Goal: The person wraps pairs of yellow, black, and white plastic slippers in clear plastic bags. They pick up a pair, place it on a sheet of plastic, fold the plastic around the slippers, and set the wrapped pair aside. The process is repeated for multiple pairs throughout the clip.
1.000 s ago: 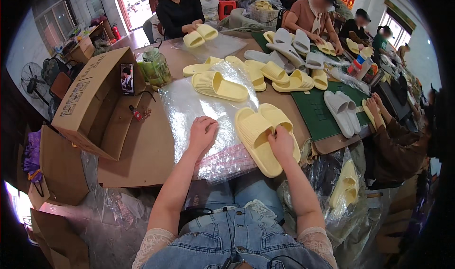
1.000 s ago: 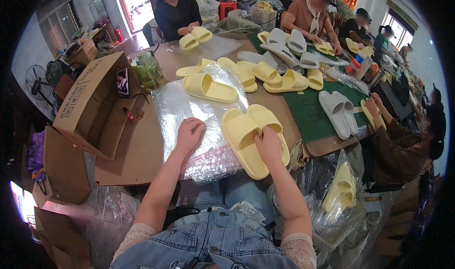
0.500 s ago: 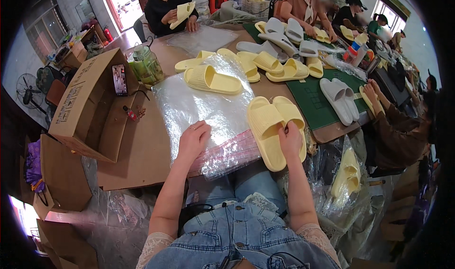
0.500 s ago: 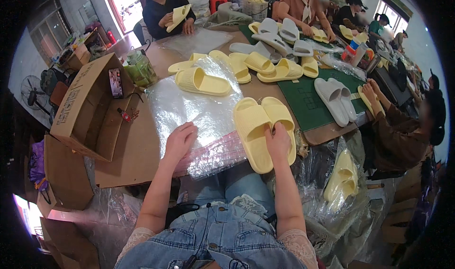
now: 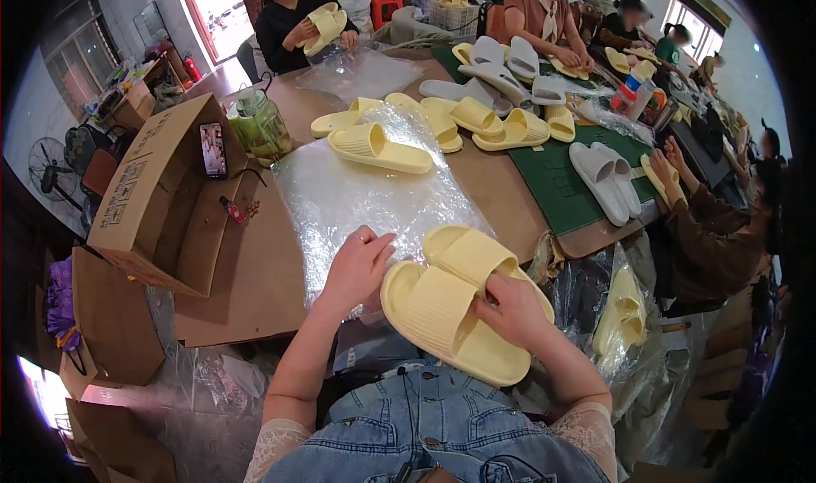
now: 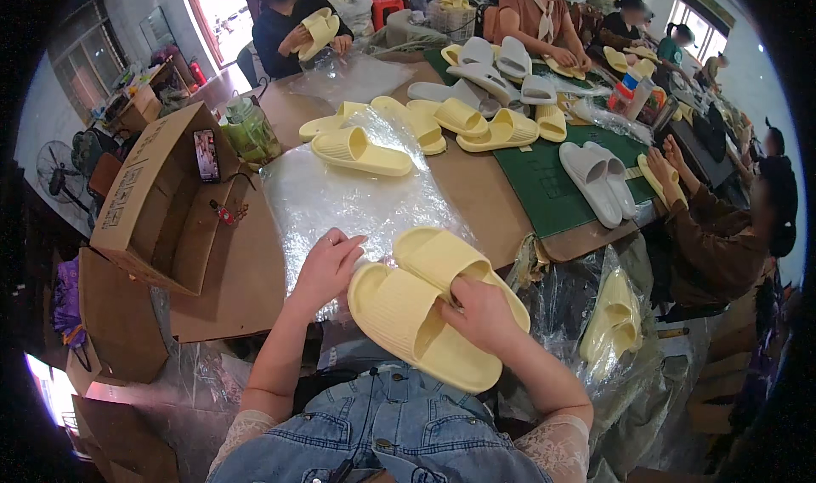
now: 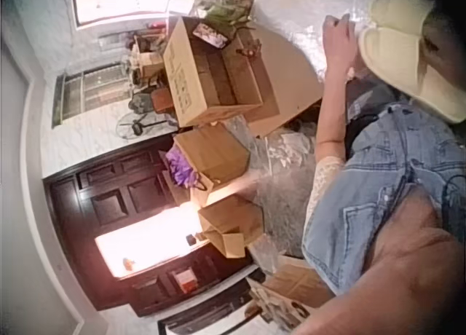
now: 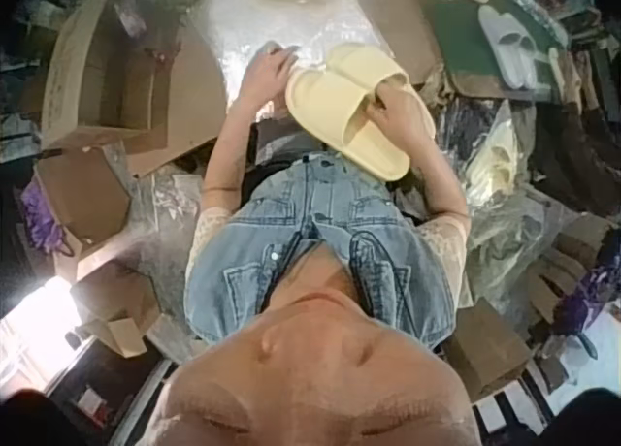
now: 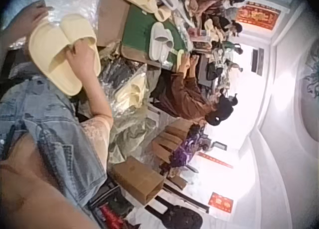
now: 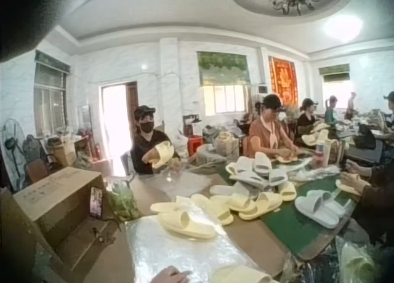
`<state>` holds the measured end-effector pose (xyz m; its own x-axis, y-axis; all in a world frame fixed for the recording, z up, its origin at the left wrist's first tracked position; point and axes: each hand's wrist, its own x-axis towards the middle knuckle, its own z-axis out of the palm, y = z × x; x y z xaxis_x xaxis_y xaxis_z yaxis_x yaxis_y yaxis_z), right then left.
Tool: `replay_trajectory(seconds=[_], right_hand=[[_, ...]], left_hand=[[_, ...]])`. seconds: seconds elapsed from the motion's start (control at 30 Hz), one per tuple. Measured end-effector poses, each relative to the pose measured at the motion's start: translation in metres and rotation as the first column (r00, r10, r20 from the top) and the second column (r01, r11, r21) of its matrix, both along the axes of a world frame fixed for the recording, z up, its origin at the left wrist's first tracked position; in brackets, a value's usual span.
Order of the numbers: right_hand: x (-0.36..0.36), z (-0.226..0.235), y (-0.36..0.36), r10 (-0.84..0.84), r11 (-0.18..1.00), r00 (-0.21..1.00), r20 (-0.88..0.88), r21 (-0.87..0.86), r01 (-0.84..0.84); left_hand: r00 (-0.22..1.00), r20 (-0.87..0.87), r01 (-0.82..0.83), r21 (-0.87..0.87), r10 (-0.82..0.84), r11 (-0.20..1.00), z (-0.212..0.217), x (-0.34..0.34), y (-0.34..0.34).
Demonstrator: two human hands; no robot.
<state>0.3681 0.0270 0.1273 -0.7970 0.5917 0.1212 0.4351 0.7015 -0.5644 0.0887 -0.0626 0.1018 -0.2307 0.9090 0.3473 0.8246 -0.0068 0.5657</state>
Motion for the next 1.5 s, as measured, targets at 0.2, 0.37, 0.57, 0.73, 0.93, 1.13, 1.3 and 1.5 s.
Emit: replay_trajectory(seconds=[0.2,0.37,0.57,0.73,0.93,1.13,1.3,1.5], right_hand=[[-0.018,-0.026,-0.009,0.044,0.998,0.999,-0.023,0.054,-0.042],[-0.046,-0.044,0.009,-0.139,0.976,0.977,-0.16,0.147,0.163],[-0.062,-0.064,-0.011,0.046,0.999,0.993,-0.113,0.033,-0.042],[-0.076,-0.084,0.006,0.042,0.999,0.969,-0.243,-0.014,-0.047],[-0.111,-0.065,0.012,-0.075,0.992,0.98,-0.185,0.09,0.093],[-0.151,-0.081,0.044,-0.258,0.938,0.926,-0.276,0.159,0.309],[-0.162,-0.096,0.055,-0.301,0.926,0.927,-0.221,0.163,0.34],[-0.158,-0.112,0.06,-0.231,0.915,0.944,-0.235,0.278,0.293]], left_hand=[[0.985,-0.145,0.084,-0.054,-0.091,0.995,0.016,0.03,-0.006],[0.963,-0.256,0.08,-0.009,-0.079,0.997,0.032,0.049,-0.009],[0.963,-0.243,0.129,0.019,-0.121,0.991,0.017,0.053,-0.01],[0.955,-0.187,0.241,0.046,-0.229,0.969,0.014,0.072,-0.014],[0.782,0.142,0.606,0.048,-0.606,0.794,0.018,0.083,-0.027],[0.815,0.069,0.58,-0.093,-0.575,0.81,0.044,0.071,-0.032],[0.82,0.26,0.512,0.065,-0.51,0.857,0.039,0.019,-0.012],[0.981,-0.193,0.07,0.277,-0.016,0.958,-0.011,-0.048,0.034]])
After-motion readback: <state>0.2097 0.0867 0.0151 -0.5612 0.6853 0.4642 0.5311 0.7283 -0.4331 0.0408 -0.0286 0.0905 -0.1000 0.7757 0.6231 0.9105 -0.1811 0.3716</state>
